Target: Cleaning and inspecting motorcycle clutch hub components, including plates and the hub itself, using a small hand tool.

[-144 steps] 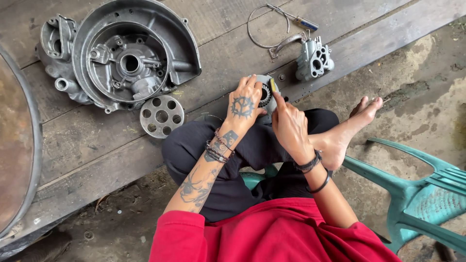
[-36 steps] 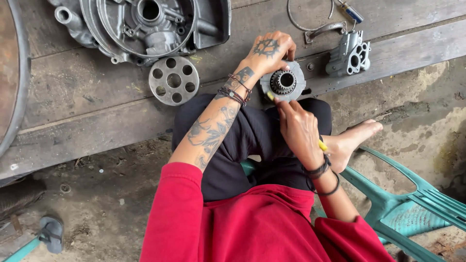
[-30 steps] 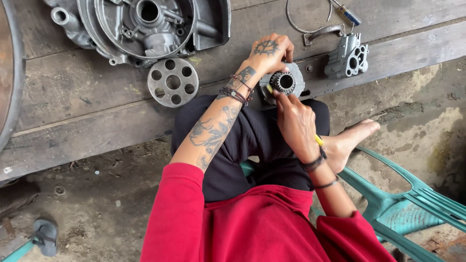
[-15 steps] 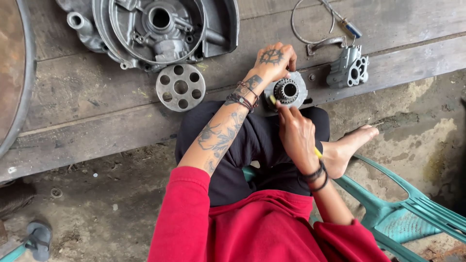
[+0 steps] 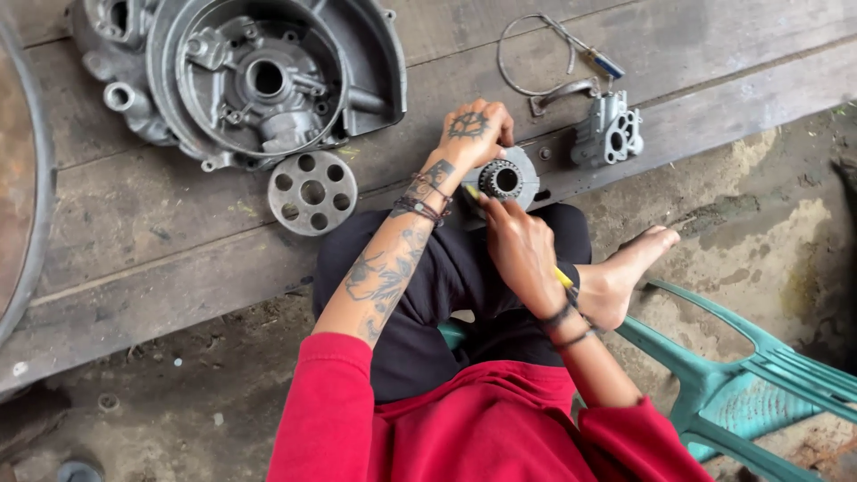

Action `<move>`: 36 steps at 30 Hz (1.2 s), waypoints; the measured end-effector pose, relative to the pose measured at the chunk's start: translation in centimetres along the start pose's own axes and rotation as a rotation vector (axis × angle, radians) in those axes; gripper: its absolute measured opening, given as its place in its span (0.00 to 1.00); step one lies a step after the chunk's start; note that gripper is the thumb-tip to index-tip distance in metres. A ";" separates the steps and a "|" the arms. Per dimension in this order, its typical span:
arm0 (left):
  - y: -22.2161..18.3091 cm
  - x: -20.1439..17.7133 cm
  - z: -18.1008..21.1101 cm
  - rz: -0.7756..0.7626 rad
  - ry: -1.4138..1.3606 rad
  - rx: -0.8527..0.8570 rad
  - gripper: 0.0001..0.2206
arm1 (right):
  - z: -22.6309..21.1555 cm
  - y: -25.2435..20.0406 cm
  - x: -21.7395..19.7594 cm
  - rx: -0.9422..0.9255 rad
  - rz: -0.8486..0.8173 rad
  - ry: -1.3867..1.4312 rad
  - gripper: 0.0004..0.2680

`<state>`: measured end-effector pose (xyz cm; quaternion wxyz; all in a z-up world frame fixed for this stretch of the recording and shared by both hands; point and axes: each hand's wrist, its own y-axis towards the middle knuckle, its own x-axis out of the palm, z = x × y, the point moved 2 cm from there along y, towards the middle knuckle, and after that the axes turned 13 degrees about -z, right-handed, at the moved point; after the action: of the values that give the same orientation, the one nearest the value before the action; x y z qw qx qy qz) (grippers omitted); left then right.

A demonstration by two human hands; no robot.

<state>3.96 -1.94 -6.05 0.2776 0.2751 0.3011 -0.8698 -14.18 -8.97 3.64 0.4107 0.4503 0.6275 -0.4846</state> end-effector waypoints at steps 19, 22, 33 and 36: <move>-1.7 -2.5 2.1 -0.111 0.059 -0.042 0.07 | 4.5 -4.4 -0.8 0.035 -0.125 0.217 0.05; -2.4 -3.2 3.2 -0.088 0.116 -0.022 0.07 | 6.1 -4.3 -3.2 0.134 -0.038 0.451 0.08; -2.2 -2.7 2.9 -0.050 0.132 -0.013 0.06 | 4.6 -4.1 -1.3 0.212 -0.125 0.231 0.15; -1.7 -2.5 2.4 -0.027 0.122 -0.010 0.07 | 5.3 -1.5 -2.1 0.230 -0.074 0.202 0.15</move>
<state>3.85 -1.67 -2.19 0.2485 0.3222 0.3255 -0.8536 -14.66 -14.67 4.92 0.2731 0.5175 0.6219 -0.5204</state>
